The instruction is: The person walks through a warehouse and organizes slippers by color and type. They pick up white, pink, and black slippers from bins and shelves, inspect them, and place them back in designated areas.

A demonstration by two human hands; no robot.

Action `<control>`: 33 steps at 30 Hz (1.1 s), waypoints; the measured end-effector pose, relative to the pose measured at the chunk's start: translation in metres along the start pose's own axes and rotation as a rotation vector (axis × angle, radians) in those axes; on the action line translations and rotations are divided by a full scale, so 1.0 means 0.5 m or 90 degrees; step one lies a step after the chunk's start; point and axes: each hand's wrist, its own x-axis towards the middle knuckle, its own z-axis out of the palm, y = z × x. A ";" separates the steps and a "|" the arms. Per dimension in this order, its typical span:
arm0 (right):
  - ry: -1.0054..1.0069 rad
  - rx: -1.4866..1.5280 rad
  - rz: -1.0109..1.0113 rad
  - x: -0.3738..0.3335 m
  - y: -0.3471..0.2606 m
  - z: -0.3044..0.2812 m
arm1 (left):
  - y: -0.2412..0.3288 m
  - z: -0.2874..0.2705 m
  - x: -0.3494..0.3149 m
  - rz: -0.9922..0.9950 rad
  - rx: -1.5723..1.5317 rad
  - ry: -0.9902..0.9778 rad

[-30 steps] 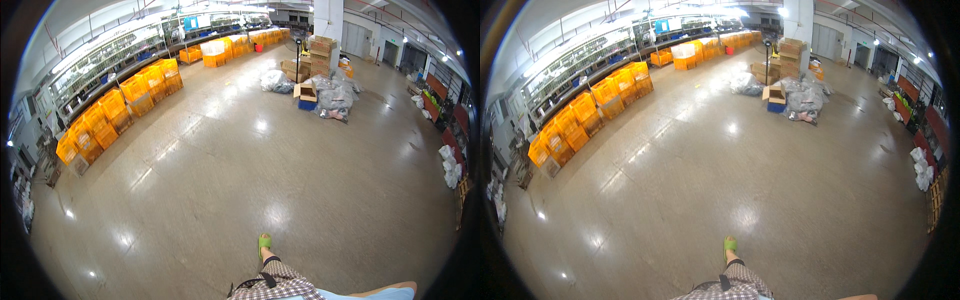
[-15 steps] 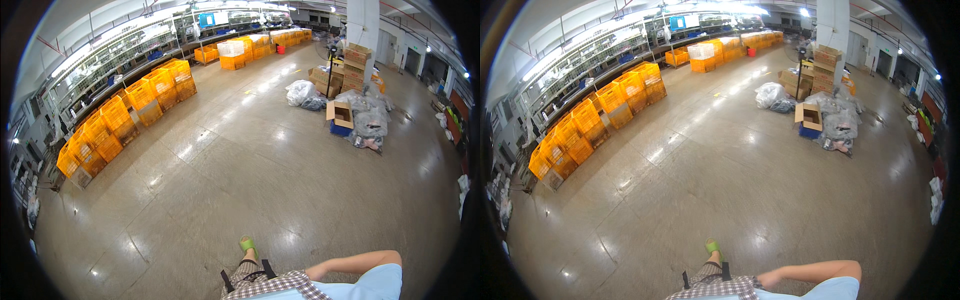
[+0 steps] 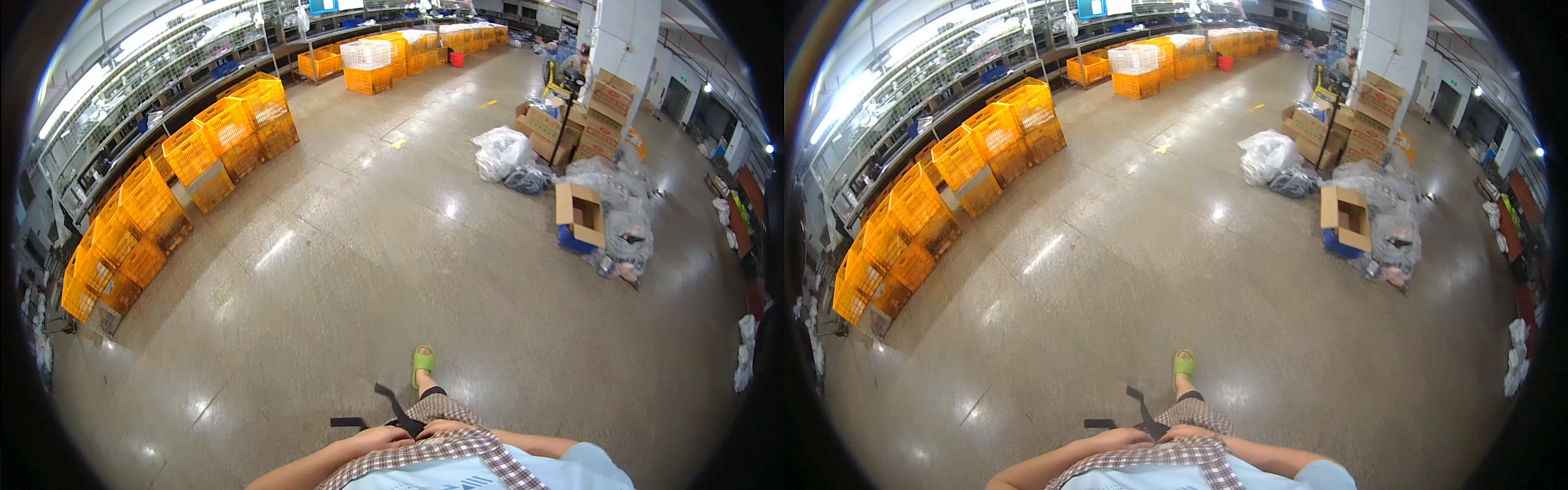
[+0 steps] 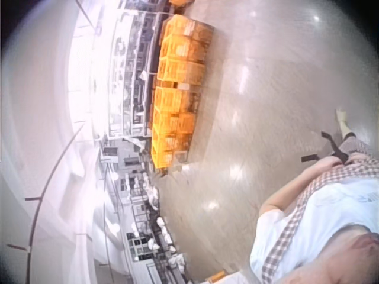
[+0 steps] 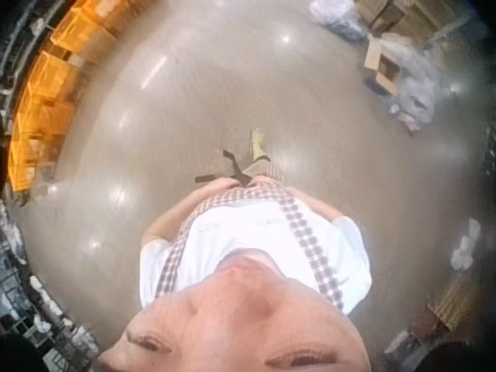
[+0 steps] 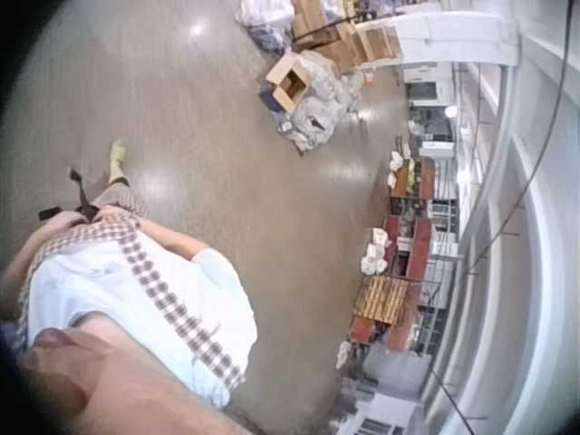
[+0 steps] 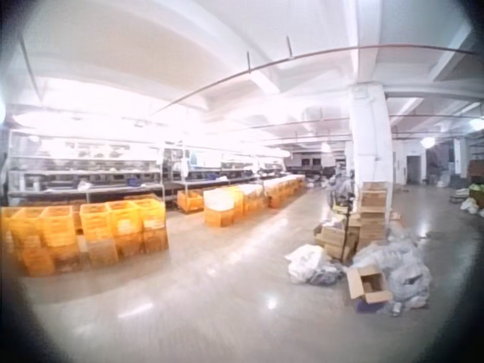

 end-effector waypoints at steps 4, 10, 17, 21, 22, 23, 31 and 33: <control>0.003 -0.169 0.080 0.154 -0.066 -0.353 | 0.033 -0.314 0.132 0.005 -0.004 0.028; -0.136 -0.499 0.001 0.403 -0.240 -0.780 | 0.063 -0.726 0.227 0.062 0.027 0.054; -0.176 -0.299 0.289 0.668 -0.147 -1.220 | 0.001 -1.222 0.390 0.042 0.133 0.072; -0.038 0.068 0.418 0.785 -0.101 -1.484 | -0.024 -1.541 0.473 0.126 0.173 0.112; -0.031 0.058 0.435 0.807 -0.093 -1.542 | -0.020 -1.614 0.490 0.138 0.165 0.099; -0.025 0.049 0.448 0.826 -0.084 -1.596 | -0.015 -1.684 0.501 0.146 0.161 0.096; 0.129 0.331 0.548 1.008 -0.011 -2.084 | -0.042 -2.255 0.662 0.044 0.091 0.020; 0.155 0.342 0.559 1.049 0.006 -2.227 | -0.056 -2.396 0.727 0.052 -0.043 0.075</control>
